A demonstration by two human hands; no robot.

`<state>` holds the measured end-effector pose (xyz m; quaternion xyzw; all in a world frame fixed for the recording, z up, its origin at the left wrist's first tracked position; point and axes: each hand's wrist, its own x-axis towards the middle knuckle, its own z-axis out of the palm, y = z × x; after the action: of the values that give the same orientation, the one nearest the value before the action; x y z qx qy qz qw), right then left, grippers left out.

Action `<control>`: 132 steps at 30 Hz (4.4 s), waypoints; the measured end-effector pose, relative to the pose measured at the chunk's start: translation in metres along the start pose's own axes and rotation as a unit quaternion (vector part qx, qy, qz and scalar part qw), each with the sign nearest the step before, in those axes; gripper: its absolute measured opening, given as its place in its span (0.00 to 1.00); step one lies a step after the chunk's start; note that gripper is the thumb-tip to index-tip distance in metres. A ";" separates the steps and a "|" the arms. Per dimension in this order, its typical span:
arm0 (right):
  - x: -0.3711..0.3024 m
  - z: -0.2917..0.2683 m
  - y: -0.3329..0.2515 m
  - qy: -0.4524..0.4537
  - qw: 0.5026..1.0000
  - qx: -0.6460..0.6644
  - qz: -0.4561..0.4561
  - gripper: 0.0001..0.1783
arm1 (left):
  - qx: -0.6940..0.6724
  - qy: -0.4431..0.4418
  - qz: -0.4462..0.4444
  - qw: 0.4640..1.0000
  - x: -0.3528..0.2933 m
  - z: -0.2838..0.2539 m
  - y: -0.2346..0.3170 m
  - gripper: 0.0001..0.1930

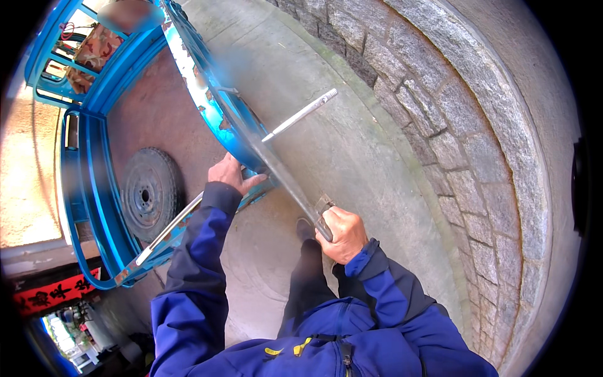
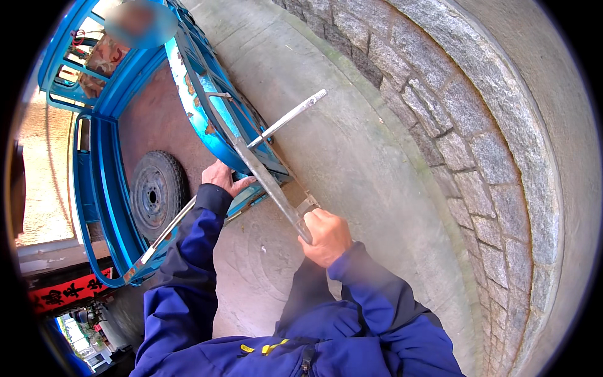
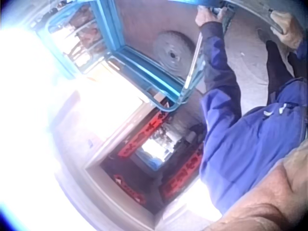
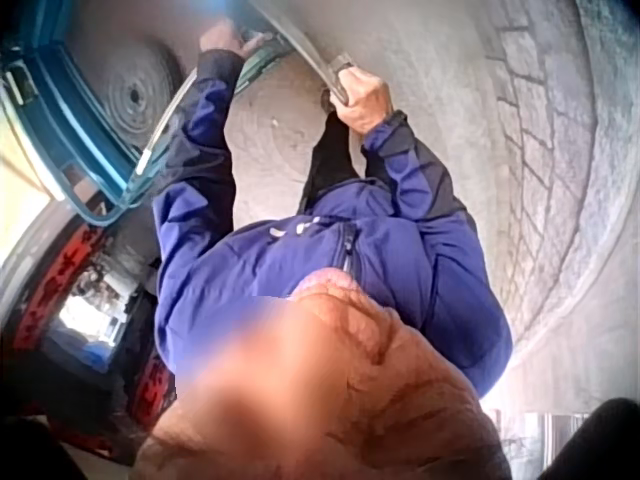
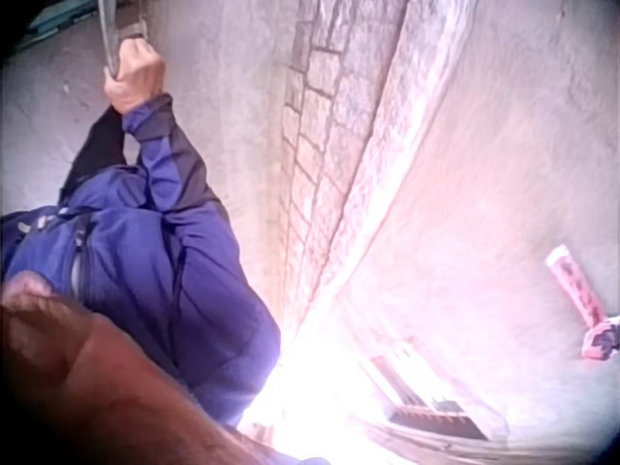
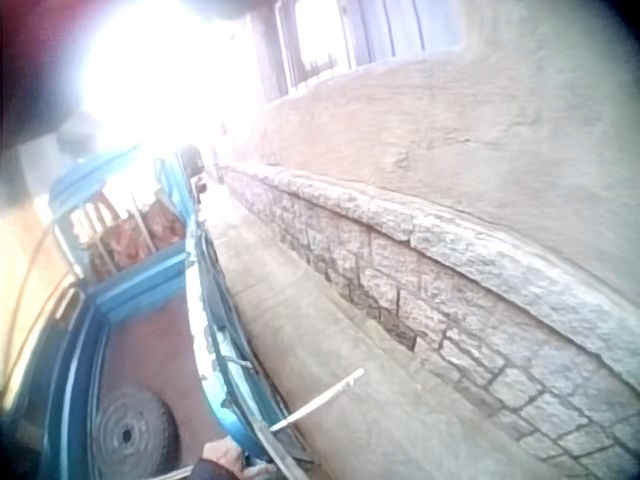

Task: The person uses a hand saw to cut a metal bar that is clamped to the side of a blue three-wheeled vehicle. The person holds the bar steady with one hand while sawing with the other, working outdoors on a paved surface.

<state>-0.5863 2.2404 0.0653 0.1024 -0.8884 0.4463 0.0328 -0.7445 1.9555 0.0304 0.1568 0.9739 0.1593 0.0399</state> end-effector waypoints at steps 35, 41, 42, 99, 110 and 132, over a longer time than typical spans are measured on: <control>-0.009 -0.008 -0.002 0.021 0.999 0.033 -0.021 0.14 | 0.029 0.061 -0.022 0.997 -0.003 0.017 0.004 0.33; -0.024 -0.019 -0.003 0.006 0.999 0.032 -0.008 0.14 | 0.018 0.058 -0.028 0.998 -0.002 0.016 0.008 0.26; -0.028 -0.022 -0.003 0.001 0.999 0.033 -0.007 0.14 | 0.010 0.059 -0.029 0.998 -0.002 0.012 0.009 0.23; -0.019 -0.006 0.023 0.008 0.997 0.078 -0.002 0.15 | 0.000 0.028 -0.041 0.999 0.000 0.006 0.015 0.32; -0.021 -0.005 0.035 0.042 0.994 0.099 -0.022 0.16 | 0.013 0.030 -0.048 0.998 -0.002 0.006 0.018 0.30; -0.005 -0.017 0.022 -0.031 0.982 0.128 0.133 0.09 | -0.012 0.077 0.003 0.997 -0.004 0.012 0.001 0.34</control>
<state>-0.5867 2.2670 0.0572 0.0009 -0.8302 0.5533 -0.0678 -0.7393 1.9583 0.0198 0.1469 0.9715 0.1831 -0.0340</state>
